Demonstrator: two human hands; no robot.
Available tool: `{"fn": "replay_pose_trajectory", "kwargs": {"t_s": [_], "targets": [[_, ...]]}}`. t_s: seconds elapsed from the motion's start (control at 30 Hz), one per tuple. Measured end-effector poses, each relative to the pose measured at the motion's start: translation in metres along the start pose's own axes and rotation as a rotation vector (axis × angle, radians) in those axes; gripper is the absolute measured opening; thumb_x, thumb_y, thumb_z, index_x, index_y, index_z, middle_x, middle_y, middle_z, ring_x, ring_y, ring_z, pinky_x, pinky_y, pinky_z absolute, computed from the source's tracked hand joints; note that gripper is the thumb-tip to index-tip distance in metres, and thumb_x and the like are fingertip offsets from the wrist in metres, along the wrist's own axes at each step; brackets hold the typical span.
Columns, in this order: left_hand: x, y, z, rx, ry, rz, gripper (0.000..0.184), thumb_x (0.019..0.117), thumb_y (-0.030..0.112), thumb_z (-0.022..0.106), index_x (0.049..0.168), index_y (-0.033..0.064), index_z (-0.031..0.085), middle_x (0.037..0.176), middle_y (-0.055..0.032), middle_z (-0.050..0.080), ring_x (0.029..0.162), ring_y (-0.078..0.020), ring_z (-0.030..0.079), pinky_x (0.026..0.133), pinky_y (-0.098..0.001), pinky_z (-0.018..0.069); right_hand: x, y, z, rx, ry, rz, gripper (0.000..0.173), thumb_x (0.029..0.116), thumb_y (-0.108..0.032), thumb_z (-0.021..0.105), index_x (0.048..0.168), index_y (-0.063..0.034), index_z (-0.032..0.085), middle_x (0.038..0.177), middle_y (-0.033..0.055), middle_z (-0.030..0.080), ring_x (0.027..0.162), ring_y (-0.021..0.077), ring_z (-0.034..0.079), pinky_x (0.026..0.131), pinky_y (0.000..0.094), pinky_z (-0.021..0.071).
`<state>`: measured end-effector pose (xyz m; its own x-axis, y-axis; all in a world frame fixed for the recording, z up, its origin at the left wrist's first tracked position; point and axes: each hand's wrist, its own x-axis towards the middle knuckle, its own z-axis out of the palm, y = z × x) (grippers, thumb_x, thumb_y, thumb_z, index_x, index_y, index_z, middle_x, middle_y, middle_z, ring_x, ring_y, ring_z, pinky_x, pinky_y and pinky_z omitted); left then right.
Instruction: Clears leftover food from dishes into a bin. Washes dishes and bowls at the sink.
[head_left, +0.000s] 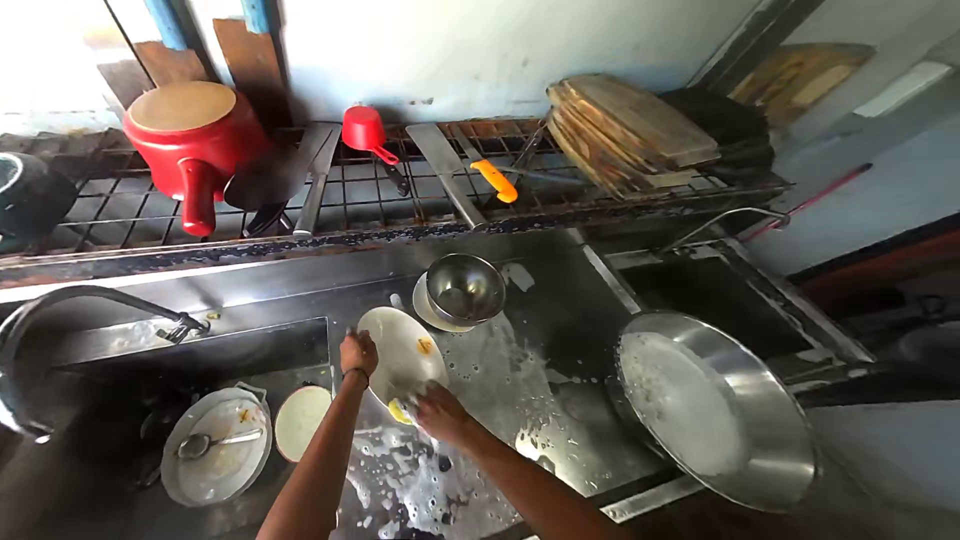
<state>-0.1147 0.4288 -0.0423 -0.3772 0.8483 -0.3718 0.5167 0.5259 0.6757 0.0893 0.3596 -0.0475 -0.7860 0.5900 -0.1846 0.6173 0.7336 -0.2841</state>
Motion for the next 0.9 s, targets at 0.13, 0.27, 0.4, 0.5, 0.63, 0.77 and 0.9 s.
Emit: {"fn": "replay_pose_trajectory", "kwargs": {"t_s": [0.13,0.27,0.4,0.5,0.63,0.77,0.9], "targets": [[-0.002,0.034,-0.001,0.131,0.204,0.236,0.052,0.0996,0.035,0.064,0.138,0.0006,0.059,0.146,-0.0287,0.049,0.138,-0.0498,0.041,0.107,-0.0684,0.0369,0.063,0.009,-0.011,0.023,0.148,0.022,0.027,0.1031,-0.014,0.051,0.120,-0.0032,0.069,0.119,0.0191,0.070,0.115,0.0381,0.066,0.101,0.0548,0.0507],[-0.021,0.083,0.010,-0.091,0.090,0.427,0.042,0.1024,0.031,0.062,0.134,0.0026,0.061,0.128,-0.0216,0.065,0.114,-0.0357,0.065,0.097,-0.0564,0.0536,0.055,0.004,-0.041,0.103,0.187,0.183,0.033,0.1006,-0.026,0.054,0.113,-0.0003,0.071,0.114,0.0184,0.072,0.113,0.0354,0.066,0.102,0.0532,0.0480],[-0.016,0.120,0.045,-0.380,-0.096,0.210,0.045,0.1045,0.037,0.059,0.131,0.0005,0.061,0.105,-0.0213,0.071,0.089,-0.0328,0.070,0.084,-0.0541,0.0571,-0.061,0.024,-0.058,0.133,0.359,0.504,0.058,0.0916,-0.042,0.068,0.136,-0.0052,0.065,0.138,0.0215,0.064,0.130,0.0420,0.059,0.109,0.0613,0.0433],[-0.007,0.143,0.079,-0.559,-0.317,-0.131,0.062,0.1052,0.051,0.052,0.133,-0.0041,0.055,0.103,-0.0243,0.069,0.080,-0.0309,0.071,0.075,-0.0462,0.0605,-0.163,0.093,-0.081,0.044,0.598,0.831,0.047,0.0879,-0.029,0.073,0.127,-0.0028,0.069,0.128,0.0236,0.067,0.120,0.0435,0.064,0.100,0.0602,0.0515],[-0.011,0.147,0.134,-0.910,-0.398,-0.315,0.041,0.1100,0.023,0.042,0.145,-0.0002,0.042,0.129,-0.0288,0.058,0.101,-0.0370,0.067,0.080,-0.0498,0.0596,-0.270,0.212,-0.091,0.060,0.497,1.324,0.043,0.1024,-0.032,0.058,0.136,-0.0047,0.060,0.137,0.0244,0.058,0.121,0.0445,0.061,0.097,0.0608,0.0525],[-0.047,0.149,0.155,-1.014,-0.200,-0.172,0.054,0.1080,0.009,0.044,0.158,0.0176,0.024,0.140,-0.0278,0.050,0.109,-0.0435,0.062,0.077,-0.0613,0.0569,-0.319,0.267,-0.045,0.150,0.113,1.390,0.055,0.0987,-0.022,0.062,0.146,0.0033,0.049,0.150,0.0328,0.045,0.133,0.0502,0.051,0.105,0.0620,0.0483],[-0.101,0.131,0.153,-0.805,-0.086,0.045,0.076,0.1039,-0.001,0.047,0.164,0.0216,0.008,0.150,-0.0268,0.044,0.112,-0.0413,0.063,0.076,-0.0595,0.0588,-0.324,0.255,-0.052,0.559,0.393,1.244,0.039,0.1014,-0.015,0.061,0.131,0.0104,0.059,0.133,0.0325,0.059,0.125,0.0440,0.058,0.108,0.0565,0.0463]]}}
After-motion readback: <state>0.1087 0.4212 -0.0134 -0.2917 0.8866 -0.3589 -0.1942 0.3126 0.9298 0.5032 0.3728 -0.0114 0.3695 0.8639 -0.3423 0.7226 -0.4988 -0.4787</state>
